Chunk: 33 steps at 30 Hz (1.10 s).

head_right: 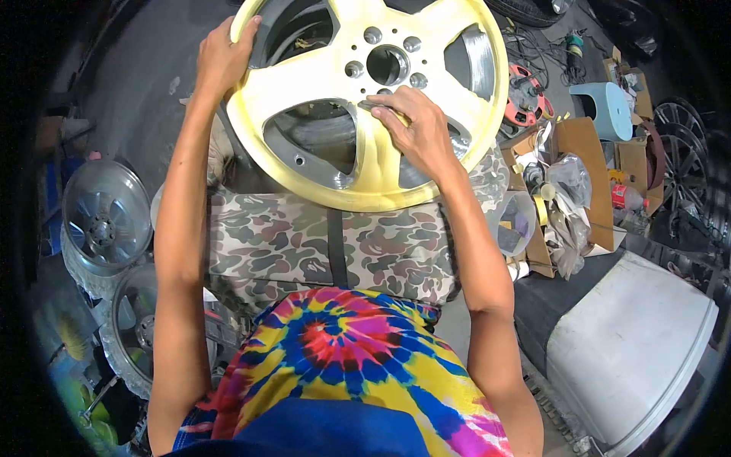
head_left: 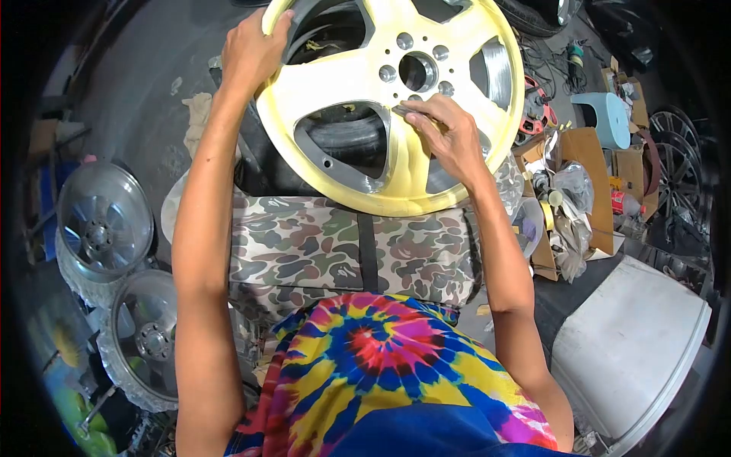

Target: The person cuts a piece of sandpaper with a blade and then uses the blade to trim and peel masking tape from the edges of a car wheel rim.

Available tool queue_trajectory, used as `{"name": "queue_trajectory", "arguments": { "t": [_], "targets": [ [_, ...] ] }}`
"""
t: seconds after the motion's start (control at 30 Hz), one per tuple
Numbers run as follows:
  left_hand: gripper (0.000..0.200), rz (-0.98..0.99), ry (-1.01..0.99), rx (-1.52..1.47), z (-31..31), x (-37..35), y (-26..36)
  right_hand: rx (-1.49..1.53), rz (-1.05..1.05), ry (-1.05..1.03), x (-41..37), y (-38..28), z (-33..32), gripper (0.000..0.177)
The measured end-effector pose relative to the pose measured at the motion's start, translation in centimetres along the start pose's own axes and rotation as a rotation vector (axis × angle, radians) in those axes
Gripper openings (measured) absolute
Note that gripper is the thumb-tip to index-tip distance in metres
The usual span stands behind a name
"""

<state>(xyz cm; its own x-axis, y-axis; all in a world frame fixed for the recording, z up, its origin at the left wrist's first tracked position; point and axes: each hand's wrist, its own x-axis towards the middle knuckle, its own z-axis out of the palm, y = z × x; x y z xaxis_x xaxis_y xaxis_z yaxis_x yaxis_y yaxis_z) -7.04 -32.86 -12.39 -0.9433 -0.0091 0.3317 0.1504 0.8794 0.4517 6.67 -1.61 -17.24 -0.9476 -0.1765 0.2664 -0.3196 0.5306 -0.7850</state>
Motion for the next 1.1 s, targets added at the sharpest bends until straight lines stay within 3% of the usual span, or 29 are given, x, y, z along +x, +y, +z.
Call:
{"name": "queue_trajectory", "arguments": {
  "t": [0.23,0.3,0.43,0.5,0.7,0.83,0.9,1.1],
  "targets": [
    [0.055,-0.026,-0.060,0.036,-0.3,0.4,0.2,-0.021,-0.063,-0.083,1.0,0.6,-0.4,0.018],
    [0.034,0.068,0.055,0.026,-0.5,-0.1,1.5,0.012,-0.049,-0.085,1.2,0.8,-0.4,0.018],
    [0.041,-0.016,-0.033,-0.070,-0.5,0.4,1.1,0.024,-0.089,-0.102,1.5,1.2,-0.5,0.018],
    [0.057,0.034,-0.015,0.033,0.5,1.2,-1.3,0.002,-0.113,-0.112,1.5,1.3,-0.6,0.018],
    [0.061,-0.006,-0.038,0.027,0.7,1.3,-2.3,-0.159,-0.178,-0.147,1.1,0.1,0.0,0.018],
    [0.052,0.035,0.016,0.043,0.3,0.9,-0.7,-0.037,-0.200,-0.084,0.7,0.2,-0.3,0.019],
    [0.040,-0.048,-0.019,-0.025,-1.2,-0.1,2.5,0.034,0.053,-0.147,0.2,-0.5,-1.3,0.019],
    [0.041,-0.030,-0.018,-0.072,-1.5,-0.3,2.7,-0.067,-0.079,-0.075,-1.0,-0.5,-0.7,0.021]
  ]
}}
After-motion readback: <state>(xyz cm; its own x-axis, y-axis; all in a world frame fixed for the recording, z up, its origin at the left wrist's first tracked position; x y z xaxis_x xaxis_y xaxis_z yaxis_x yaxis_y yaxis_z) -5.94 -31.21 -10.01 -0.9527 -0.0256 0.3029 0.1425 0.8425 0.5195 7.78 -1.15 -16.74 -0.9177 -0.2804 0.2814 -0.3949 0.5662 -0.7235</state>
